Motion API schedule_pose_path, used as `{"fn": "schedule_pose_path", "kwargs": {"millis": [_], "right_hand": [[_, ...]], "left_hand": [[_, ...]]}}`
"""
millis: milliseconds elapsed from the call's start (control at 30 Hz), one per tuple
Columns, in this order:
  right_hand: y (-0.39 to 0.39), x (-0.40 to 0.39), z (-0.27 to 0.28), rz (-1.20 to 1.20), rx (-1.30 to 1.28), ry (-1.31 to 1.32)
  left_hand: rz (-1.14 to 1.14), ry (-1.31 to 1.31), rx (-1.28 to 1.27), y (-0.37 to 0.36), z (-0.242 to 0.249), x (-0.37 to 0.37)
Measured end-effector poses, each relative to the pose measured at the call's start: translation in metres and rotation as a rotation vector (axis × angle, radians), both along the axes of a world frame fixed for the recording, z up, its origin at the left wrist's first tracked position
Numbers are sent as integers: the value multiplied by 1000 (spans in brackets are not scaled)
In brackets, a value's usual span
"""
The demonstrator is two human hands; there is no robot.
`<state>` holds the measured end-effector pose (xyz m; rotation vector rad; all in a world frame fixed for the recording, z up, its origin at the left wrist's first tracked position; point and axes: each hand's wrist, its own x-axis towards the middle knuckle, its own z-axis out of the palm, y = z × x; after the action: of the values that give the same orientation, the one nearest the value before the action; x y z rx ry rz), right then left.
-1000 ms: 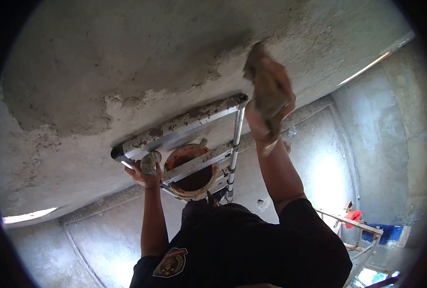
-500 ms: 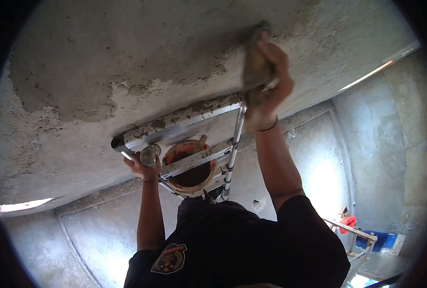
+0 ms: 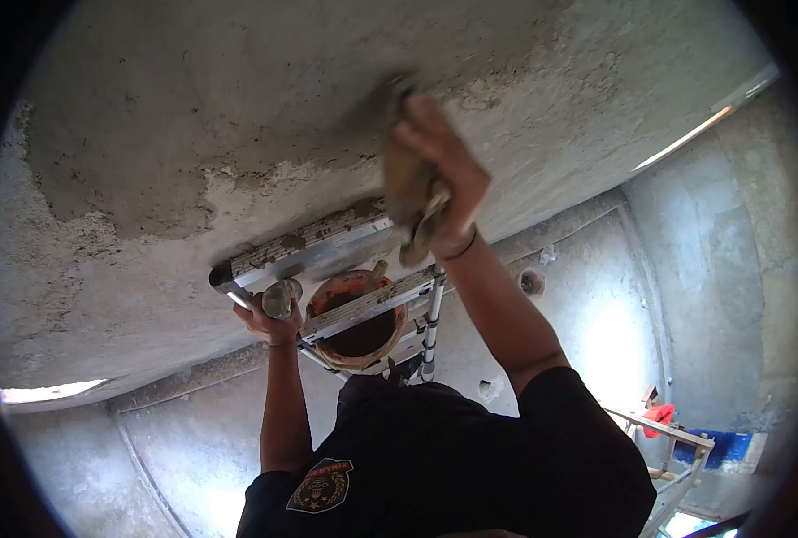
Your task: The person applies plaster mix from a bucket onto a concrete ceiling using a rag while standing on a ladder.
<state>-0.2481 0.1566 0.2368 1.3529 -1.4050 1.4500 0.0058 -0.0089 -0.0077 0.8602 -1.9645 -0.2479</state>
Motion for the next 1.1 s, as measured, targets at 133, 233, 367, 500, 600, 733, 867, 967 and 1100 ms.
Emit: {"fn": "schedule_pose_path", "kwargs": {"millis": [133,233,367,500,600,733,867,967,1100], "right_hand": [[5,10,-19,199,-6,-57],[16,-3,27,-72,-216,-257],[1,3,3,-115,24,-50],[4,34,-16,154,174,-62],[3,4,-1,96,-157,-97],[4,-19,17,-220,-201,-98],[8,13,2,-92,32,-45],[15,24,-10,233,250,-275],[24,-33,6,318,-360,-127]], "left_hand": [[10,-5,-21,-1,-2,-2],[5,-10,-23,-3,-5,1],[-8,12,-13,-3,-6,0],[13,-4,20,1,2,1],[-16,8,2,-1,-1,0],[7,-13,64,1,0,1],[32,-11,53,3,2,-2],[41,-51,21,-1,-2,0],[22,-1,21,2,2,-2]]}}
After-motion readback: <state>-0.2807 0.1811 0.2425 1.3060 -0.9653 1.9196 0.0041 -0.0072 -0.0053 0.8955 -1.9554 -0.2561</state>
